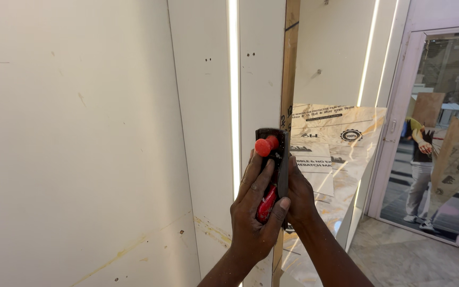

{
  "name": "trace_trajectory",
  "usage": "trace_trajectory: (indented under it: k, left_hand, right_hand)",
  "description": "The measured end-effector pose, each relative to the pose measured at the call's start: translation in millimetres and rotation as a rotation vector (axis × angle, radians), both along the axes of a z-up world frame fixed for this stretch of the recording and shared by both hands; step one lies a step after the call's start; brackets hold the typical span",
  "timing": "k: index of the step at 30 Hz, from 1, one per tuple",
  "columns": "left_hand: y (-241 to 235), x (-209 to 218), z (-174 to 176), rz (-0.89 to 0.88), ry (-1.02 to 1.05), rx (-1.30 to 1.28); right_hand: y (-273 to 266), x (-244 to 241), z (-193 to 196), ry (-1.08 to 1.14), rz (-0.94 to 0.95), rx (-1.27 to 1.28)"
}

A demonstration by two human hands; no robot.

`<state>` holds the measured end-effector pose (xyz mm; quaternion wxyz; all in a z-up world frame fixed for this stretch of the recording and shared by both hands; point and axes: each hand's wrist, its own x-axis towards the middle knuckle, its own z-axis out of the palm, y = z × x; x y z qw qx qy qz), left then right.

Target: The person uses a hand plane to smooth the edges of a vertical wooden trim piece on a cabinet frame. They then move to the floor and fit a rectangular wooden drawer box into the lower cabinet opening, adjusting its position.

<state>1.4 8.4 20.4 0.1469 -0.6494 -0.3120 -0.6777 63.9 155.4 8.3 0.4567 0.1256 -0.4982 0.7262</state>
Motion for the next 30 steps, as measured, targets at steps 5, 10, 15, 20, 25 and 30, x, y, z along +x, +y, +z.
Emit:
trace_trajectory:
  k: [5,10,15,20,25,30]
  left_hand:
    - [12,-5,43,0.051,0.06,0.033]
    - [13,-3,106,0.106,0.161,0.133]
    - [38,-13,241,0.165,0.131,0.156]
    - [48,-24,247,0.156,0.157,0.126]
    - [12,0,127,0.093,0.192,0.099]
    - [-2,22,59,0.054,0.073,-0.036]
  right_hand:
    - [9,-3,2,0.037,0.055,-0.098]
    - [21,-6,-6,0.022,0.039,-0.108]
    - [16,-1,-1,-0.024,0.045,-0.019]
    - [-3,14,53,0.034,-0.043,0.18]
    - [-3,28,144,0.312,0.067,0.443]
    - [-6,27,183,0.313,0.007,0.501]
